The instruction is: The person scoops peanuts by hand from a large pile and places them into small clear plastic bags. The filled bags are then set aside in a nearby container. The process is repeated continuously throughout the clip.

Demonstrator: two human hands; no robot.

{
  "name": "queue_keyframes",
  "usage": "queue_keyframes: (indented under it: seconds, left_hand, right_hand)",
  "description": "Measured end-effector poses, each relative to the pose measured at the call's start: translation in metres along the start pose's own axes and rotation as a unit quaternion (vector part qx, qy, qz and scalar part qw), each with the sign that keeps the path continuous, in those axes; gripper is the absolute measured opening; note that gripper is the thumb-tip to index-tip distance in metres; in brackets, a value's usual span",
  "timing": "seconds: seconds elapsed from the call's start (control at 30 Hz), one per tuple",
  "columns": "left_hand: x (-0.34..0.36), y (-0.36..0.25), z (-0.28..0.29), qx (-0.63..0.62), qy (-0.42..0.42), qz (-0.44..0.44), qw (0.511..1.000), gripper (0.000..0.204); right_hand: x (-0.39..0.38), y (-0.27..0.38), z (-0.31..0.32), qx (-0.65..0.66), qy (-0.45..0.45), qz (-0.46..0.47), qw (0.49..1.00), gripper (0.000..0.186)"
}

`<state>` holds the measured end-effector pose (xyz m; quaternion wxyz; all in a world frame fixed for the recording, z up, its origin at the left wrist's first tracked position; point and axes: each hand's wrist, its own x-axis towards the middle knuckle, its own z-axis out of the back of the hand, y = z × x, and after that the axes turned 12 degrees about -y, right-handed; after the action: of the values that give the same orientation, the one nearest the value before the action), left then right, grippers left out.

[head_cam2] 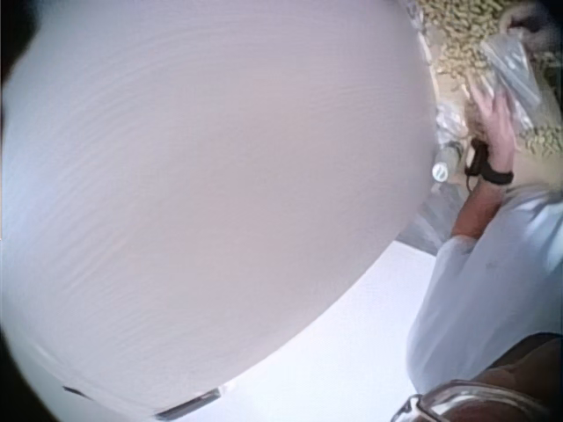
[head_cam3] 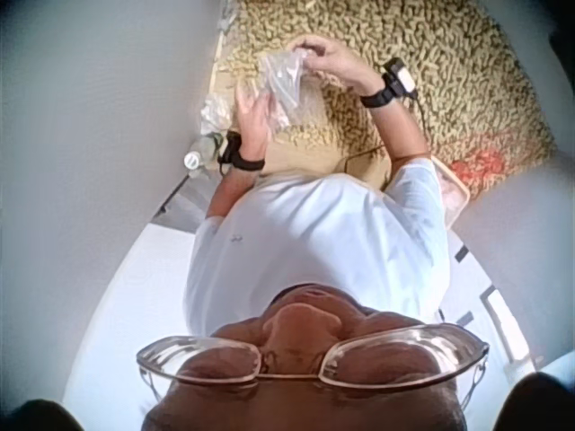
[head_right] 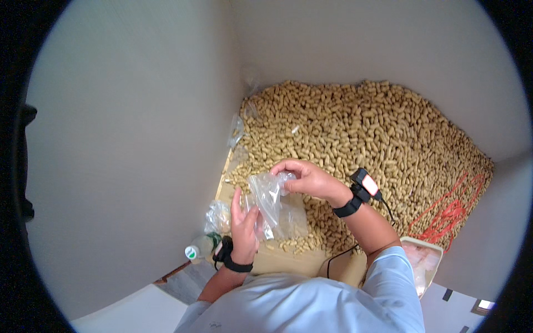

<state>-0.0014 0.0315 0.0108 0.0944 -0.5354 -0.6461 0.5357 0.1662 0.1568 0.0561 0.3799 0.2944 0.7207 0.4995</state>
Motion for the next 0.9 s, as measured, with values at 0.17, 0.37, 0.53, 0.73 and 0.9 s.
queue_keyframes:
  seconds: [0.17, 0.37, 0.53, 0.73, 0.9]
  left_hand:
    - [0.001, 0.006, -0.001, -0.029, 0.021, 0.013, 0.999, 0.04]
    - [-0.005, 0.001, 0.015, 0.002, 0.119, 0.008, 0.993, 0.022]
    - [-0.011, -0.009, 0.017, 0.101, 0.023, -0.07, 0.992, 0.023]
    - [-0.022, -0.006, 0.016, 0.188, 0.043, -0.161, 0.968, 0.019]
    - [-0.023, -0.007, 0.017, 0.293, 0.054, -0.327, 0.897, 0.014]
  right_hand:
    - [-0.035, -0.024, -0.025, -0.306, -0.07, 0.211, 0.926, 0.032]
    - [-0.053, -0.036, -0.038, -0.347, -0.128, 0.238, 0.898, 0.042]
    - [-0.065, -0.024, -0.002, 0.003, -0.133, -0.066, 0.989, 0.034]
    - [-0.055, -0.042, -0.01, 0.151, -0.15, 0.018, 0.977, 0.052]
    - [-0.057, -0.053, -0.032, 0.039, -0.21, -0.035, 0.976, 0.012]
